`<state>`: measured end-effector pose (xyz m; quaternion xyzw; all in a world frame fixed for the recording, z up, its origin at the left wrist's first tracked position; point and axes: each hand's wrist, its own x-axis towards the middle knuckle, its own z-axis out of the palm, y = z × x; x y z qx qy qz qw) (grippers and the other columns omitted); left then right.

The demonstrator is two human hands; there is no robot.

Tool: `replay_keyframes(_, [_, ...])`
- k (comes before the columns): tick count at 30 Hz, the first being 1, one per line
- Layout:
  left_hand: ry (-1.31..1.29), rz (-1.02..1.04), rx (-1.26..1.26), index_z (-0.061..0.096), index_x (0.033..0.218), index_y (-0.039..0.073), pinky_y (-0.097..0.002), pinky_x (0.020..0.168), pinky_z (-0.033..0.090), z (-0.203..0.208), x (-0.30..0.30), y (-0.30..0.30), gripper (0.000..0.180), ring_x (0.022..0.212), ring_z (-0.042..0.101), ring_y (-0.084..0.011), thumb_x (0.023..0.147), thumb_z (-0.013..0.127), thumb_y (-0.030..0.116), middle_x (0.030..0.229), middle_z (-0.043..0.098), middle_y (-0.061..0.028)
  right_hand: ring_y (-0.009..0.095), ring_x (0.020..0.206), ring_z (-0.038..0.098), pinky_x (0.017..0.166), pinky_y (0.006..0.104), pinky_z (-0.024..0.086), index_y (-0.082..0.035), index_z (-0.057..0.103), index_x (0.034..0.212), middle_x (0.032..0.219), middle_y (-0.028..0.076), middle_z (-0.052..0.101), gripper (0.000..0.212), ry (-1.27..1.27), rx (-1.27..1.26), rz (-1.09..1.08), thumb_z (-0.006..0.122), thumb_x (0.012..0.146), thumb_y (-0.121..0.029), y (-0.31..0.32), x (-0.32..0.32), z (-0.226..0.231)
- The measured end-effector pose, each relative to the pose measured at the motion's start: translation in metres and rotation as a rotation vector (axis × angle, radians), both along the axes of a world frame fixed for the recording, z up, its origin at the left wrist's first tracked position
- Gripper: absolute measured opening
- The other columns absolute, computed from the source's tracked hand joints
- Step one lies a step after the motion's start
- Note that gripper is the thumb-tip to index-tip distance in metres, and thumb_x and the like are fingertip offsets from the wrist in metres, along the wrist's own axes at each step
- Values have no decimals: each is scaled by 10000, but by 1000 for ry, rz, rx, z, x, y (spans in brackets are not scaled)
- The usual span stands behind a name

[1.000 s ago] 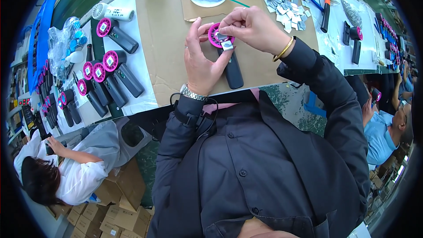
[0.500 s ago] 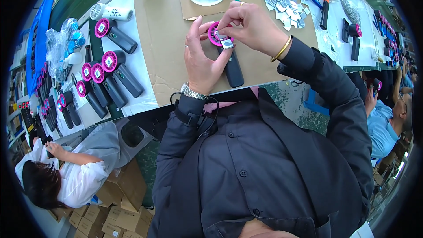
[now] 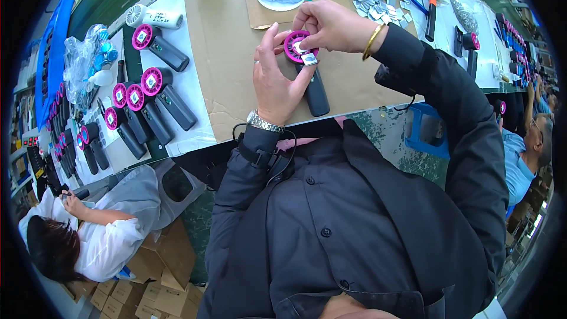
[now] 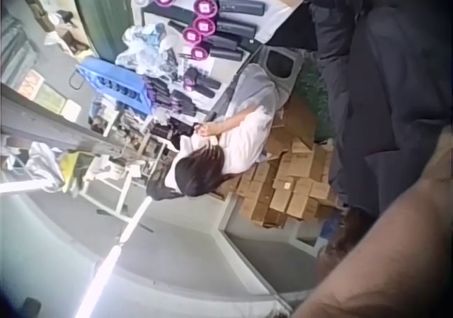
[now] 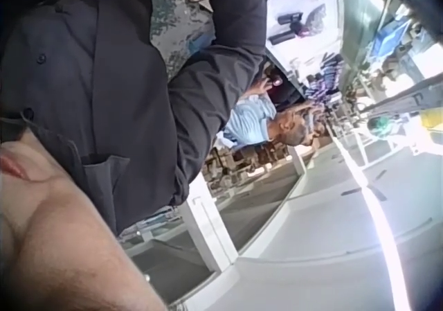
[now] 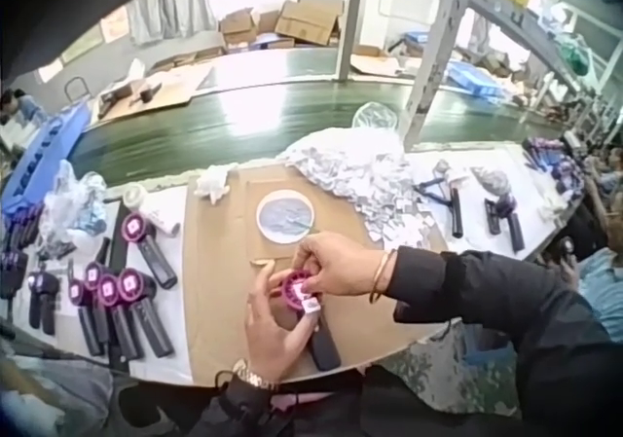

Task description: Applying components or adhesive to hair dryer shells on an assembly line.

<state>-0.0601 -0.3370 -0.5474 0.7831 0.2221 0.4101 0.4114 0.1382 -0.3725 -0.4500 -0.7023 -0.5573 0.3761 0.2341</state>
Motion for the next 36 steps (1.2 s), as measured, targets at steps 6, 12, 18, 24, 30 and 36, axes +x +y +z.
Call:
replay_keyframes(6, [1, -8, -13, 411, 1625, 35, -440, 1023, 578, 1, 0, 0, 982, 1220, 683, -323, 815, 955, 144, 1372, 685, -166, 128, 678, 556, 615, 326, 459, 17, 707, 1103, 751, 21, 574, 268, -219, -81, 82, 876, 928, -94, 12, -6, 7])
replay_keyframes(12, [-17, -16, -63, 428, 1611, 25, -455, 1064, 555, 4, -1, -1, 954, 1253, 669, -334, 816, 940, 148, 1416, 665, -177, 145, 682, 559, 616, 349, 459, -16, 710, 1092, 771, 34, 587, 258, -144, 317, 51, 880, 922, -111, -21, 8, 2])
replay_keyframes(18, [-36, -31, 51, 466, 1590, 21, -473, 1142, 488, 9, -6, 4, 872, 1358, 600, -349, 791, 815, 60, 1450, 650, -181, 198, 799, 621, 711, 353, 509, -42, 689, 1055, 897, 53, 633, 219, -204, 549, -30, 859, 936, -112, -68, -16, 16])
replay_keyframes(24, [-18, -23, 51, 478, 1587, 25, -458, 1140, 471, 11, -9, 4, 870, 1354, 578, -332, 764, 761, 33, 1443, 655, -167, 264, 910, 674, 781, 375, 538, -68, 678, 1029, 1001, 70, 657, 207, -380, 652, 37, 852, 924, -109, -78, -31, -8])
replay_keyframes(30, [-21, -6, 37, 495, 1574, 26, -442, 1096, 477, 9, -8, 5, 844, 1271, 584, -308, 778, 773, 57, 1381, 679, -146, 277, 939, 684, 795, 395, 542, -95, 739, 1070, 1020, 61, 665, 199, -541, 767, 96, 848, 904, -112, -61, -21, -9])
replay_keyframes(36, [-18, 2, 29, 504, 1567, 26, -429, 1075, 485, 8, -7, 5, 831, 1246, 583, -292, 784, 778, 57, 1346, 693, -139, 254, 928, 679, 816, 385, 524, -110, 784, 1100, 1023, 46, 662, 189, -654, 802, 168, 838, 923, -147, -52, -19, -10])
